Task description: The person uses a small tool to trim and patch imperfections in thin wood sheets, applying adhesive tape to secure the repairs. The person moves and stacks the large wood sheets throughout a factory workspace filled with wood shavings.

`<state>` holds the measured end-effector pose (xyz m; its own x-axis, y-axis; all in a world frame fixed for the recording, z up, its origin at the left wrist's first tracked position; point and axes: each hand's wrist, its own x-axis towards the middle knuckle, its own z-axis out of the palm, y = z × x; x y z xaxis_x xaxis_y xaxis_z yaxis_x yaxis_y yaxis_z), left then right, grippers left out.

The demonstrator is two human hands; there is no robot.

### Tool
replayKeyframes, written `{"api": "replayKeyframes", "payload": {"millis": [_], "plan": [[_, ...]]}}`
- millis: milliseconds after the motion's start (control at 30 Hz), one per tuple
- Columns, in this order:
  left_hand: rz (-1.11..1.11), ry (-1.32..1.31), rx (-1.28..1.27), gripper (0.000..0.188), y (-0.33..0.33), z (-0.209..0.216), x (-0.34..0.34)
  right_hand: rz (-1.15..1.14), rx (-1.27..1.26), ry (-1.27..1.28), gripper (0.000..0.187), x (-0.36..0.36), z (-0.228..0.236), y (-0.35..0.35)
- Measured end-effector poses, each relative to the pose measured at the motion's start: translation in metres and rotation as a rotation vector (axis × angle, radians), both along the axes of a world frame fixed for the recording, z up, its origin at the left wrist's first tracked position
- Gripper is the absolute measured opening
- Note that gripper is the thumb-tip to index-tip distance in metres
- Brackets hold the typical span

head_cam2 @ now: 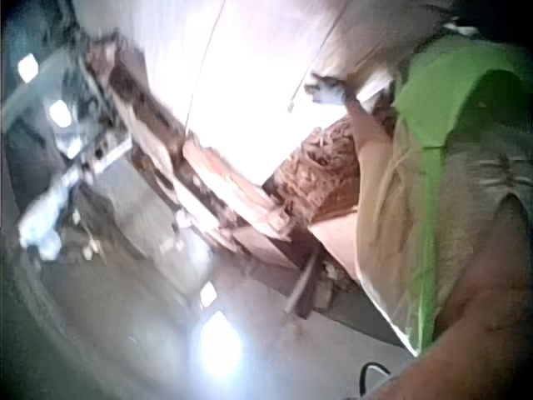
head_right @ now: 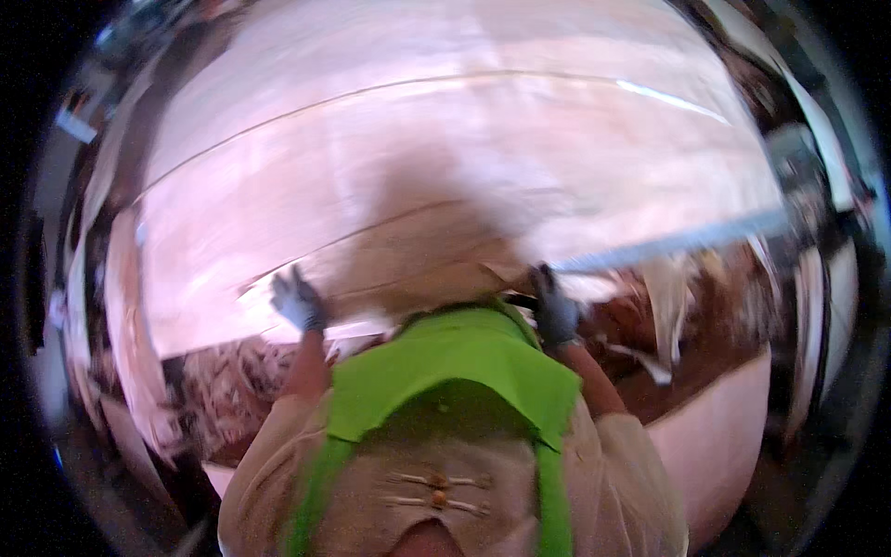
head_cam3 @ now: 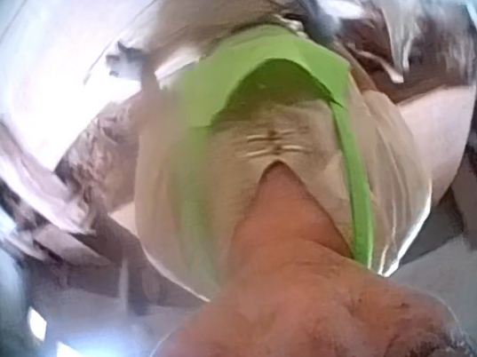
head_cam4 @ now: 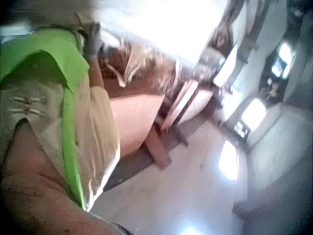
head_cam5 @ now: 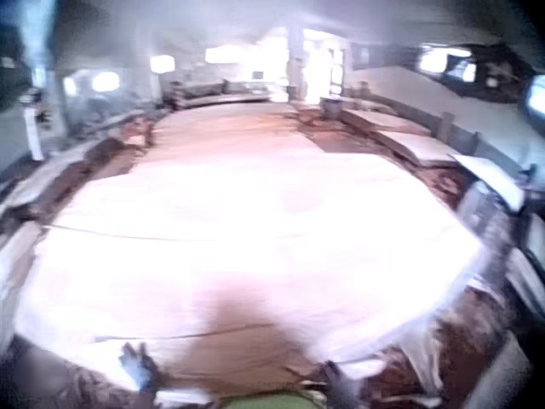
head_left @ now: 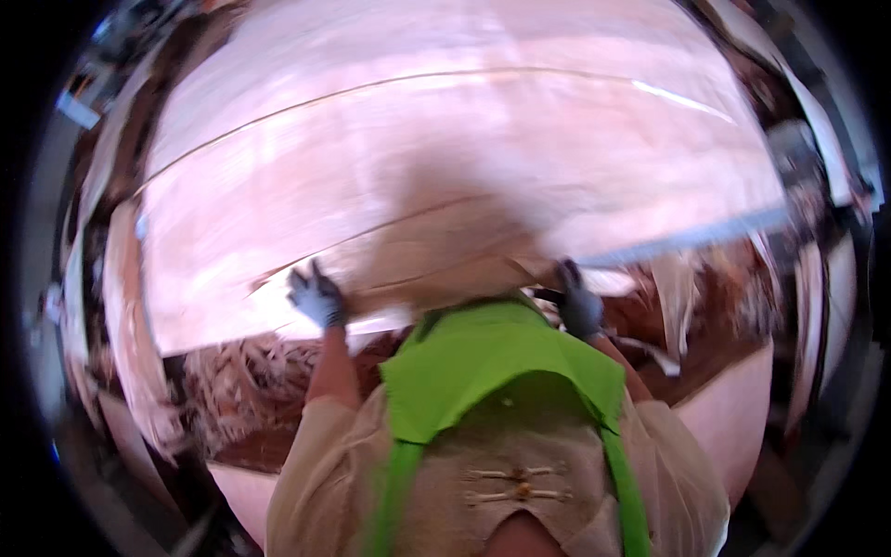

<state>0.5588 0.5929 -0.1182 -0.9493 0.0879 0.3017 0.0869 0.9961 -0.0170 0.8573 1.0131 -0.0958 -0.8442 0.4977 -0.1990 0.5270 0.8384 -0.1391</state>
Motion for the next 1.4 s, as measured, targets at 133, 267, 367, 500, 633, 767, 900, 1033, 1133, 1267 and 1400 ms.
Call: {"api": "replayKeyframes", "payload": {"millis": [133, 267, 367, 500, 633, 767, 900, 1033, 1133, 1267, 1400], "plan": [[-0.1, 0.001, 0.188, 0.044, 0.022, -0.003, -0.01, 0.056, 0.063, 0.022, 0.061, 0.018, -0.004, 0.02], [-0.065, 0.075, 0.204, 0.045, 0.02, 0.013, -0.002, 0.165, 0.103, 0.02, 0.048, 0.045, 0.008, 0.038], [-0.09, 0.119, 0.328, 0.036, 0.009, 0.023, 0.005, 0.265, 0.137, 0.041, 0.038, 0.055, 0.043, 0.047], [-0.237, 0.083, 0.26, 0.043, 0.0, 0.058, -0.006, 0.426, 0.145, 0.178, 0.026, 0.06, 0.111, 0.033], [-0.301, -0.249, 0.047, 0.048, 0.004, 0.058, -0.03, 0.675, 0.148, 0.404, 0.015, 0.034, 0.191, -0.018], [-0.354, -0.32, 0.036, 0.056, 0.014, 0.066, -0.038, 0.728, 0.209, 0.751, 0.025, -0.015, 0.286, -0.093], [-0.382, -0.418, 0.157, 0.062, -0.008, 0.068, -0.039, 0.822, 0.138, 0.948, 0.028, -0.077, 0.353, -0.156], [-0.91, -0.775, 1.286, 0.069, 0.004, 0.132, -0.02, 0.921, 0.121, 1.18, 0.043, -0.131, 0.349, -0.136], [-1.138, -1.052, 1.845, 0.076, -0.03, 0.237, 0.063, 1.037, 0.124, 1.091, 0.035, -0.184, 0.395, -0.189], [-0.935, -0.648, 1.398, 0.059, -0.06, 0.318, 0.12, 1.187, -0.219, 1.141, 0.037, -0.244, 0.407, -0.251], [-0.279, -0.583, 1.336, 0.035, -0.098, 0.326, 0.125, 1.263, -0.151, 1.234, 0.04, -0.253, 0.415, -0.328]]}}
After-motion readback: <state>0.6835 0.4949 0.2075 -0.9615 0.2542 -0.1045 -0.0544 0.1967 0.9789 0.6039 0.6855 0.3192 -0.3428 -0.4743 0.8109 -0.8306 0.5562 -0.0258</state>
